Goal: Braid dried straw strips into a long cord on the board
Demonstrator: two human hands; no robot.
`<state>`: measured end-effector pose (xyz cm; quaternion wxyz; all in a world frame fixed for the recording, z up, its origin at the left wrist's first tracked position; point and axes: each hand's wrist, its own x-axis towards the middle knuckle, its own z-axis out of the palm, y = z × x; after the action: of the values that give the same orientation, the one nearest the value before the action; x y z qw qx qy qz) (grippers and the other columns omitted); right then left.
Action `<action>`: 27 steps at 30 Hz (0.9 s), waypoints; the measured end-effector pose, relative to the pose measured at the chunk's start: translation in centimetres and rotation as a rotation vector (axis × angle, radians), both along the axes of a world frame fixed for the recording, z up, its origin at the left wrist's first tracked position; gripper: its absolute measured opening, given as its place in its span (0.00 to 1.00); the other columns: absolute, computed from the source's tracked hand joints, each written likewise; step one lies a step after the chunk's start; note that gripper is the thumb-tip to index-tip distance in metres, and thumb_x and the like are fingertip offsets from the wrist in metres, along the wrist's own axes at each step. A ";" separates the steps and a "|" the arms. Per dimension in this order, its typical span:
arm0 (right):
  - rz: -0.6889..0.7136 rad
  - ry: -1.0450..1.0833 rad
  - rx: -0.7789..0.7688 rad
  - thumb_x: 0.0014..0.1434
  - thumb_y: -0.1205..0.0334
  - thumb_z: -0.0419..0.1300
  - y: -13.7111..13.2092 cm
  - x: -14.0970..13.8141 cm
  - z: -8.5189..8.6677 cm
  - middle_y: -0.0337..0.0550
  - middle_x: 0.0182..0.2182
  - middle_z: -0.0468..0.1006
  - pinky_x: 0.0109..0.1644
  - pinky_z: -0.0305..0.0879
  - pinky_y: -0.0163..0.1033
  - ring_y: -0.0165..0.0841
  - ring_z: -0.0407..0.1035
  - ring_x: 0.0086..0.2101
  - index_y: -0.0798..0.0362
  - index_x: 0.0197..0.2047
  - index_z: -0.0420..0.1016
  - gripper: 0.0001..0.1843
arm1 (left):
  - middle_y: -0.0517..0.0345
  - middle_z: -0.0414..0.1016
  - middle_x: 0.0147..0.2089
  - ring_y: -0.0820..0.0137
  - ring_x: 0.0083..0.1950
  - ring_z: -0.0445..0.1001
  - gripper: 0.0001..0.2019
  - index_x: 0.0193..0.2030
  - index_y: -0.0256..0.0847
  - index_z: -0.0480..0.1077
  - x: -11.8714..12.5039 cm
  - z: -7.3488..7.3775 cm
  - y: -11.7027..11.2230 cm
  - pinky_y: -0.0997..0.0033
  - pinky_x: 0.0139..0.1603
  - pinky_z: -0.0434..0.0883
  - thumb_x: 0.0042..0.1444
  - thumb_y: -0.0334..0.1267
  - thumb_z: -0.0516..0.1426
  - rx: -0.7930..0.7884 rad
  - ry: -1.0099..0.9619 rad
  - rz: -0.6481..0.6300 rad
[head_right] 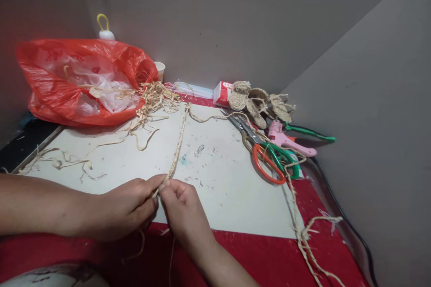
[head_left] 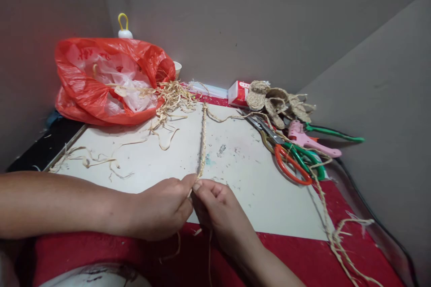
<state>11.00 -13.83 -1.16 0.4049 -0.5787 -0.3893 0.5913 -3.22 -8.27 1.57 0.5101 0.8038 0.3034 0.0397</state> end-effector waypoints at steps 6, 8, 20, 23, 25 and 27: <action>-0.012 0.077 0.010 0.58 0.54 0.57 -0.2 0.0 0.5 0.26 0.13 0.50 0.20 0.40 0.32 0.22 0.40 0.16 0.52 0.21 0.59 0.19 | 0.61 0.67 0.30 0.73 0.28 0.63 0.10 0.45 0.41 0.60 0.2 -0.3 -0.4 0.74 0.30 0.60 0.56 0.32 0.45 0.022 -0.001 0.025; -0.008 0.094 0.003 0.58 0.53 0.57 -0.2 0.1 0.5 0.28 0.14 0.53 0.21 0.42 0.31 0.23 0.42 0.17 0.54 0.23 0.63 0.17 | 0.62 0.67 0.30 0.74 0.28 0.63 0.11 0.44 0.40 0.61 0.2 0.3 -0.1 0.75 0.28 0.59 0.54 0.32 0.46 0.021 0.000 0.026; 0.007 0.060 0.026 0.57 0.51 0.58 -0.2 0.7 1.3 0.34 0.20 0.61 0.26 0.52 0.31 0.26 0.54 0.23 0.54 0.24 0.64 0.17 | 0.61 0.68 0.33 0.74 0.33 0.64 0.13 0.44 0.38 0.68 0.1 0.8 2.4 0.77 0.33 0.61 0.52 0.34 0.50 0.113 -0.104 0.076; 0.028 0.002 0.007 0.57 0.49 0.57 -0.3 0.7 1.0 0.36 0.21 0.65 0.26 0.53 0.32 0.27 0.56 0.23 0.54 0.26 0.66 0.17 | 0.66 0.60 0.26 0.76 0.27 0.58 0.08 0.34 0.38 0.65 0.4 0.1 1.8 0.78 0.27 0.58 0.54 0.33 0.46 -0.079 -0.076 0.017; 0.056 -0.029 -0.002 0.58 0.50 0.56 -0.3 0.7 0.9 0.37 0.21 0.67 0.25 0.53 0.32 0.27 0.56 0.22 0.55 0.27 0.66 0.17 | 0.65 0.59 0.26 0.76 0.28 0.58 0.06 0.30 0.38 0.63 0.5 -0.1 1.6 0.77 0.28 0.57 0.53 0.33 0.46 -0.123 -0.061 0.015; 0.089 -0.027 0.009 0.59 0.50 0.55 -0.3 0.8 0.8 0.38 0.22 0.68 0.25 0.53 0.32 0.27 0.57 0.23 0.55 0.28 0.67 0.17 | 0.64 0.62 0.28 0.75 0.31 0.61 0.07 0.30 0.38 0.62 0.6 -0.2 1.6 0.77 0.30 0.58 0.54 0.34 0.46 -0.141 -0.039 0.008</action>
<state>11.76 -14.13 -0.33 0.3754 -0.5670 -0.4227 0.5992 -2.61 -6.63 1.39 0.5712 0.7638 0.2985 0.0359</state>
